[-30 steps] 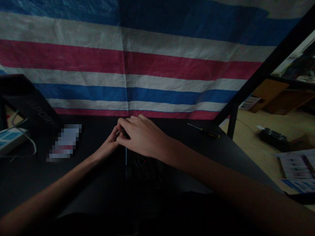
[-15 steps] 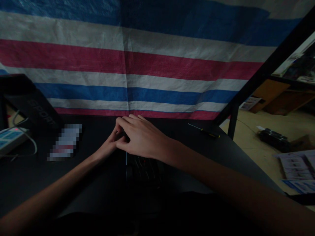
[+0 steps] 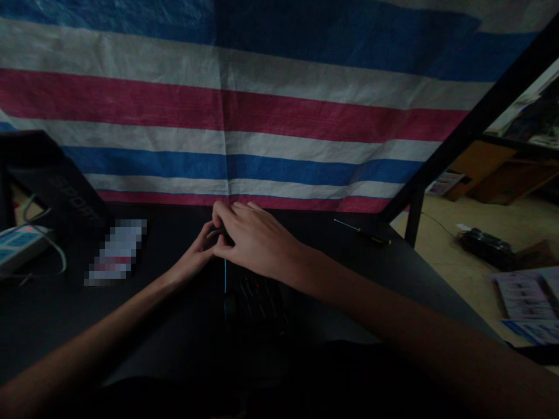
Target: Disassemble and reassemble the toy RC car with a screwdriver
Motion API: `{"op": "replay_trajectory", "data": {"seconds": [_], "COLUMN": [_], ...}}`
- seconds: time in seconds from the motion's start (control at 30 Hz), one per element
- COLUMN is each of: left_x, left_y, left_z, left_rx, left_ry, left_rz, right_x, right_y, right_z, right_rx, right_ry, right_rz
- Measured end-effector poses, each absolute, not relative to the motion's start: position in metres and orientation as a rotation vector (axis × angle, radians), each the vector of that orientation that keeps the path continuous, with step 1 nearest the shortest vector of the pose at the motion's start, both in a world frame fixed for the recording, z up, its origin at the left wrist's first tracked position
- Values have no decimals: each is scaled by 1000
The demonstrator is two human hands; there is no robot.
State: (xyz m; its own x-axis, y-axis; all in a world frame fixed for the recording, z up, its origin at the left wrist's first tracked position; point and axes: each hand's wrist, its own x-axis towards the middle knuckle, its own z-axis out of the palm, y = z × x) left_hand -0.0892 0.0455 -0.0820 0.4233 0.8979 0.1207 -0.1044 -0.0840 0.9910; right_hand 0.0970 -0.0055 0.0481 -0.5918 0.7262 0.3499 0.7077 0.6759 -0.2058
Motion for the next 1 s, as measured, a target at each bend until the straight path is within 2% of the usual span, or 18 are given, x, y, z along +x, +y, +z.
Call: {"op": "replay_trajectory", "data": {"seconds": [0.2,0.5,0.73,0.83,1.0], "left_x": [-88,-88,-89,-89,-88], "left_y": [42,44,45,47,51], "left_z": [-79,-81,-83,-84,-89], "left_rx": [1393,1429,1404,1433,1445], "left_ry": [773,779,748,740,736], "left_rz": [983,1028,1034,1028,1054], "right_x": [100,95,91,90,89], "right_y": [-3,-2,-6,-7,-6], "right_z": [50,44,43,47,49], "right_rx": [-1070,-892,-923,-937,-1076], "right_ry": [-2482,-2468,-2378,-2443,-2582], "right_rz": [48,288,470,366,-198]}}
